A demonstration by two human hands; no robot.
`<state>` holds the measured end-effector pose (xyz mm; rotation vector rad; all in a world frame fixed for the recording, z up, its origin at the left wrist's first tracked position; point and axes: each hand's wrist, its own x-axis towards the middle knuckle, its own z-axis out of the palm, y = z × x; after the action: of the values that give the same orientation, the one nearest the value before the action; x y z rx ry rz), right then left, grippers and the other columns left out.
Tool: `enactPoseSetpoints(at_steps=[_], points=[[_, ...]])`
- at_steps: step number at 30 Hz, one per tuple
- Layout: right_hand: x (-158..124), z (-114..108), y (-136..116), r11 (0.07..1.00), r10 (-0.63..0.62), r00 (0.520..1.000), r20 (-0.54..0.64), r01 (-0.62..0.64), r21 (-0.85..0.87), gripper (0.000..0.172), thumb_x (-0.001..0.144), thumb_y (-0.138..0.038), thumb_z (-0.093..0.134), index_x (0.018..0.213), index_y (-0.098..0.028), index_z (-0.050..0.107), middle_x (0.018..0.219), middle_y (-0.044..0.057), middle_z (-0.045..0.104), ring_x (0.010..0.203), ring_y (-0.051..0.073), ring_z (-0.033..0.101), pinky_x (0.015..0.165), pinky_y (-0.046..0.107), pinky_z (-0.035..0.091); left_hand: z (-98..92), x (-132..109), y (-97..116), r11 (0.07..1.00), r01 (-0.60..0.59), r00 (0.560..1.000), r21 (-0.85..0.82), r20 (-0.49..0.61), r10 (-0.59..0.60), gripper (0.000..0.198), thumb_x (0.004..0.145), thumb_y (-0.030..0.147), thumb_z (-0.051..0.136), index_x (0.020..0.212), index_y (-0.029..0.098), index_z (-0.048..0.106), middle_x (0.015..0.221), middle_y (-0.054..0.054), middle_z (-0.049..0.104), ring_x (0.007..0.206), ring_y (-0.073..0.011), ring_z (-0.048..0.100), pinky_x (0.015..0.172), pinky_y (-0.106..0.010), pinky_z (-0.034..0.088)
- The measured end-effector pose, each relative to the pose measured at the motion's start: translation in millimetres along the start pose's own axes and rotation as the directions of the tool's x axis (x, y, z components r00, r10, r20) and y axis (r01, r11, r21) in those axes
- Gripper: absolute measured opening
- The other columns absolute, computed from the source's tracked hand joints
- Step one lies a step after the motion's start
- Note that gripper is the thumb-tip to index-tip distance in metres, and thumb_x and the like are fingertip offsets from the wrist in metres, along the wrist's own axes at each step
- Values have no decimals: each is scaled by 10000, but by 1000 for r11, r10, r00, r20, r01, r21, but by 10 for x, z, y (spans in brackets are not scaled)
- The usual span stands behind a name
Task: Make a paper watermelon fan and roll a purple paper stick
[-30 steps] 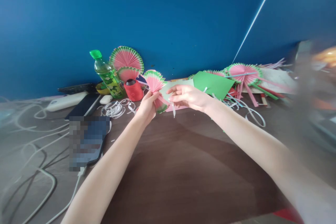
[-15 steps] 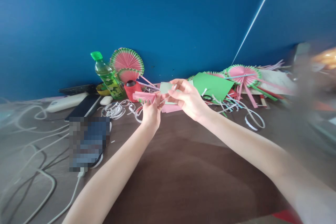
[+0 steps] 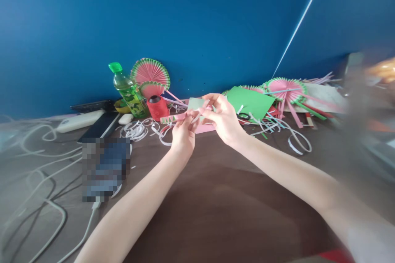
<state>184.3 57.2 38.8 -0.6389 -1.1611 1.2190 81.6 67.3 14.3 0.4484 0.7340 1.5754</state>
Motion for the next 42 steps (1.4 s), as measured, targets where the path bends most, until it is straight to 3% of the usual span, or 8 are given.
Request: enactPoseSetpoints(at_steps=[6, 12, 21, 28, 33, 38, 40, 42], points=[[106, -97, 1, 998, 26, 992, -125, -20, 55, 408, 625, -249, 726, 940, -228, 467, 791, -53, 484, 706, 96, 580, 665, 283, 525, 71, -102, 14, 996, 88, 995, -32, 60, -86, 143, 788, 58, 526, 733, 125, 639, 808, -25, 690, 726, -95, 647, 789, -220, 504], [117, -123, 32, 999, -50, 985, -163, 49, -10, 390, 657, -270, 704, 948, -233, 448, 800, -42, 530, 772, 131, 620, 722, 304, 505, 74, -169, -10, 984, 162, 979, -68, 140, -151, 175, 855, 173, 477, 862, 142, 649, 1099, -57, 648, 1025, -168, 600, 891, -279, 484], [153, -176, 105, 957, -253, 963, -91, 235, -172, 352, 733, -239, 626, 1015, -274, 418, 891, -13, 538, 843, 147, 601, 819, 366, 491, 93, -230, -31, 970, 225, 964, -89, 162, -209, 187, 857, 244, 490, 916, 154, 642, 1187, -52, 604, 1103, -202, 558, 957, -318, 450], [121, -202, 129, 809, -389, 910, 146, 413, -418, 484, 801, -265, 546, 1225, -343, 323, 1213, 36, 453, 933, 160, 546, 767, 353, 512, 35, -207, -85, 988, 154, 948, -1, 281, -147, 192, 832, 267, 529, 964, 181, 637, 1237, -32, 571, 1143, -215, 524, 994, -333, 401], [172, -241, 118, 766, -415, 891, 184, 452, -456, 555, 792, -293, 547, 1275, -336, 278, 1264, 50, 417, 911, 156, 537, 743, 351, 526, -161, 6, -36, 978, 167, 841, 128, 499, -209, 252, 727, 171, 622, 976, 200, 641, 1204, -42, 591, 1150, -253, 516, 990, -382, 383], [186, -235, 9, 826, -390, 911, 136, 412, -384, 585, 747, -239, 599, 1252, -356, 329, 1296, 42, 386, 845, 137, 556, 702, 333, 535, -188, 55, 230, 923, 211, 626, 323, 681, -381, 535, 650, 286, 716, 1162, 268, 560, 1290, -84, 517, 1142, -303, 517, 909, -405, 442], [166, -218, -66, 866, -339, 936, 92, 348, -358, 596, 727, -209, 620, 1237, -372, 357, 1286, 30, 403, 832, 134, 566, 694, 327, 536, -224, 95, 301, 908, 186, 603, 375, 686, -407, 572, 617, 293, 740, 1161, 282, 564, 1281, -90, 524, 1119, -298, 537, 873, -382, 464], [145, -199, -150, 893, -303, 952, 42, 299, -336, 597, 707, -195, 640, 1216, -377, 387, 1267, 20, 425, 828, 134, 570, 703, 326, 536, -306, 188, 327, 874, 156, 619, 460, 644, -449, 514, 623, 267, 735, 1119, 245, 601, 1248, -101, 552, 1059, -280, 577, 861, -363, 471]])
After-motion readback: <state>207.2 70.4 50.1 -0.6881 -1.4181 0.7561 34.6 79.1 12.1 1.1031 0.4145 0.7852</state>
